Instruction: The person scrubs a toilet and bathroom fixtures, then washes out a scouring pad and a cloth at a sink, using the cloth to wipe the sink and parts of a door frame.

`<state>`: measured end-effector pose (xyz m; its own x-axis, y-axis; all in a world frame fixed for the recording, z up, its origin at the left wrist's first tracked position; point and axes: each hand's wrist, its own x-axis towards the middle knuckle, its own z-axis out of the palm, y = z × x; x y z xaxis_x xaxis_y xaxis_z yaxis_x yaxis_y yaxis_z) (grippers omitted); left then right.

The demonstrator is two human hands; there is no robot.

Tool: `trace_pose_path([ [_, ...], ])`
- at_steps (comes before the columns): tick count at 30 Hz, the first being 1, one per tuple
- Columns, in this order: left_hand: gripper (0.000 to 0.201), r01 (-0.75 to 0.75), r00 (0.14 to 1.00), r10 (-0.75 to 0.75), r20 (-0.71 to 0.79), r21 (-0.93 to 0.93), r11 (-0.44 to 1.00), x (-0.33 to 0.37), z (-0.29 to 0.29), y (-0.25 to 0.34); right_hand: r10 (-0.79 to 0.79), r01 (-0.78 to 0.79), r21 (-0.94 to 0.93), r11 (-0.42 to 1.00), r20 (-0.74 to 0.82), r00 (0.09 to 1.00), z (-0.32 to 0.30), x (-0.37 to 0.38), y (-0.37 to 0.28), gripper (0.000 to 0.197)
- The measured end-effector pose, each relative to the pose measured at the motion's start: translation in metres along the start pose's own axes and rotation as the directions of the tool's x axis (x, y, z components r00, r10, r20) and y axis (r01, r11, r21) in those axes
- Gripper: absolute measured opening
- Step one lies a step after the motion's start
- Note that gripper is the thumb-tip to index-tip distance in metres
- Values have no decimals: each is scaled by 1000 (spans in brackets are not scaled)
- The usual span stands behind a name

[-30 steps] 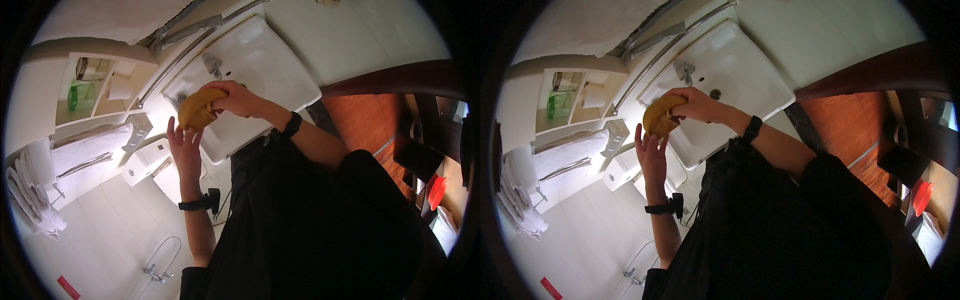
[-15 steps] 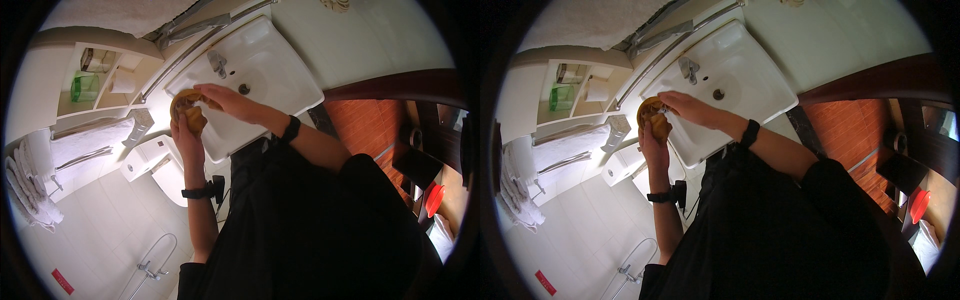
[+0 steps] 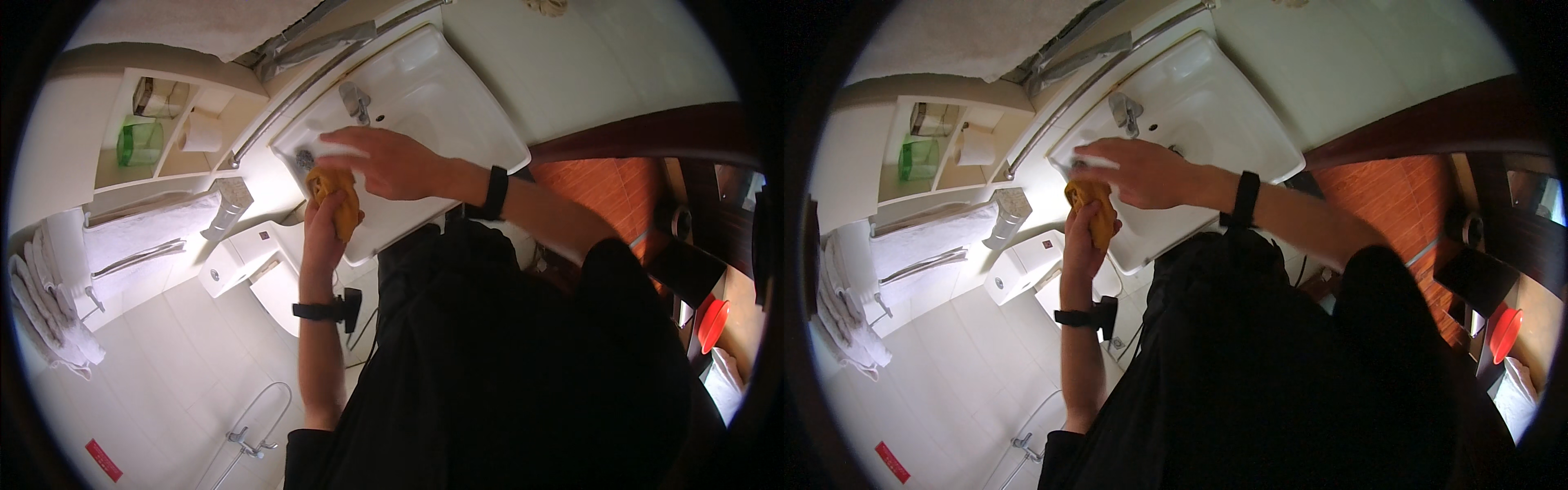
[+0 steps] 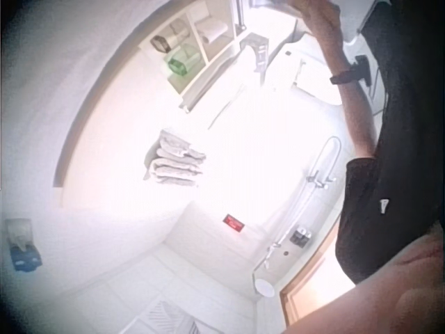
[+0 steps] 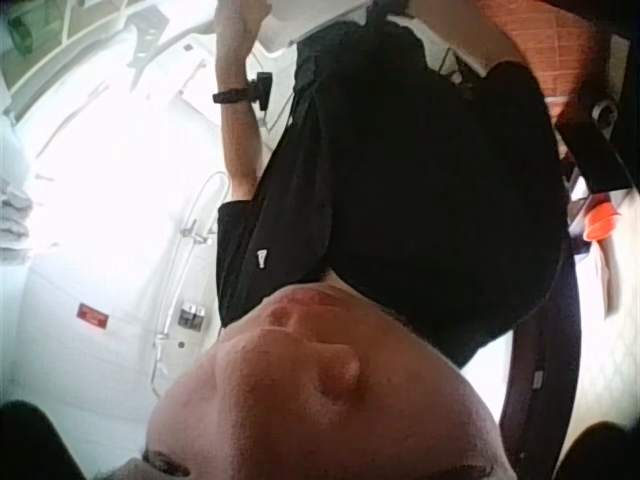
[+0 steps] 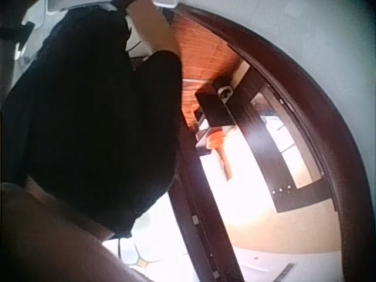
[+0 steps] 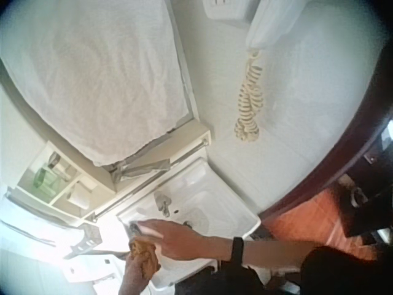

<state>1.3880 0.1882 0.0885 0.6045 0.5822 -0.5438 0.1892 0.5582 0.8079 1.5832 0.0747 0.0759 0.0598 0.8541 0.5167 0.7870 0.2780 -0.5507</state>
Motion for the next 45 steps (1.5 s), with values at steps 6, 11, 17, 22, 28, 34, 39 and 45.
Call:
trace_pose_path([
  [6, 42, -161, 928, -75, 365, 575, 802, -4, 19, 36, -346, 356, -241, 903, 86, 934, 7, 5, 7, 68],
  [11, 45, -165, 934, -149, 325, 762, 627, 20, 25, 29, 40, 79, -270, 960, 410, 911, 26, 3, 18, 43],
  [17, 61, -305, 952, 51, 301, 947, 98, 21, 38, 22, 321, -216, -273, 937, 435, 842, 38, -5, 29, 16],
  [22, 71, -368, 921, -41, 387, 901, 228, 30, 26, 28, 294, -200, -253, 947, 420, 859, 34, -1, 29, 17],
  [28, 63, -343, 939, -20, 343, 936, -72, 35, 26, 31, 31, 37, -371, 928, 175, 984, 44, 1, 41, 17],
  [34, 44, -262, 880, 193, 434, 782, -565, 54, 15, 15, 410, -369, -191, 910, 556, 723, 32, 25, 30, 25],
  [39, 44, -468, 626, 220, 748, 586, -661, 55, 2, 26, 377, -603, 107, 791, 691, 617, 31, 24, 31, 26],
  [45, 32, -579, 368, 177, 913, 374, -724, 58, 19, 45, 168, -898, 422, 128, 883, 439, 7, 2, 30, 40],
])
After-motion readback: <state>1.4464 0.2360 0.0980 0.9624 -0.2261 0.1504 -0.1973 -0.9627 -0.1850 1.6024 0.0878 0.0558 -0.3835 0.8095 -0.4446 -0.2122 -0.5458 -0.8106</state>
